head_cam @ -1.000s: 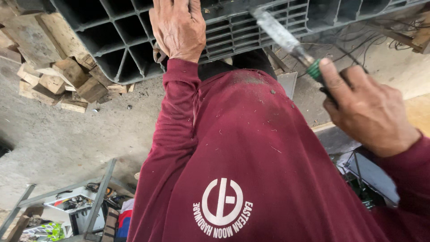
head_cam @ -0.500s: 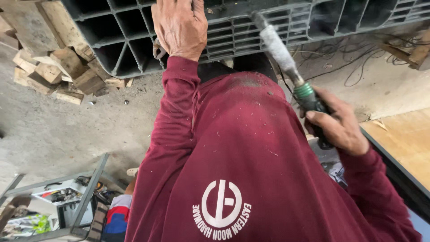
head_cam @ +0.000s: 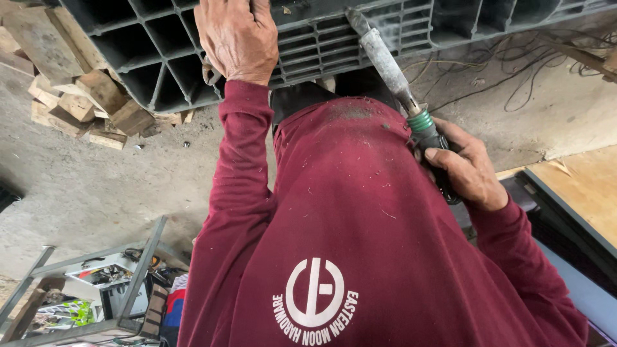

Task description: The person uses an angle grinder to cut a section of a stacked plastic crate. They then use a soldering iron to melt and smooth the cut edges of the crate, working on the seams and corners to finish the repair.

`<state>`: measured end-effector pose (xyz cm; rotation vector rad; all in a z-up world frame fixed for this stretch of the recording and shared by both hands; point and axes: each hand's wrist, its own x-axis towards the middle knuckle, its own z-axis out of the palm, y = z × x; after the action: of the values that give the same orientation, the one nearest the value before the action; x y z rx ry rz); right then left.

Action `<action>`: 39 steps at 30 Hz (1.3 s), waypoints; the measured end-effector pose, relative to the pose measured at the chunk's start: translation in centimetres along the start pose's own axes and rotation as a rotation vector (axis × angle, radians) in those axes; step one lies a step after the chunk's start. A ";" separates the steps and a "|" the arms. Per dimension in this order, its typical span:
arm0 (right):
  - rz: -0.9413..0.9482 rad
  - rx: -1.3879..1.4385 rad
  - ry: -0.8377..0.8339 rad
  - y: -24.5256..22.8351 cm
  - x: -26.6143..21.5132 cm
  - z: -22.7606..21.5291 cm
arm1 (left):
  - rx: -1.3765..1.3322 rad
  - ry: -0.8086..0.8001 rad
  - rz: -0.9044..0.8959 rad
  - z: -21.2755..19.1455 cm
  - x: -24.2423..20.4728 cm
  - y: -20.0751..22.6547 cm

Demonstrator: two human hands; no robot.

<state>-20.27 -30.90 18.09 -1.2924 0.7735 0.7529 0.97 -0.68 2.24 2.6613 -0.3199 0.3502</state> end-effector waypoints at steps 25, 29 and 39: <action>0.084 0.049 -0.051 -2.4 0.3 1.4 | -0.019 -0.011 -0.007 0.5 -0.7 -0.5; 0.115 -0.001 -0.090 -2.8 0.4 2.3 | -0.047 -0.040 -0.044 0.6 -1.0 -0.7; -0.095 -0.252 -0.060 -4.3 0.0 3.8 | -0.025 -0.128 -0.093 4.0 -3.6 -2.6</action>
<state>-16.33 -27.61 20.79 -1.5146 0.5773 0.8280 -0.96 0.45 -3.35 2.6690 -0.2368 0.1460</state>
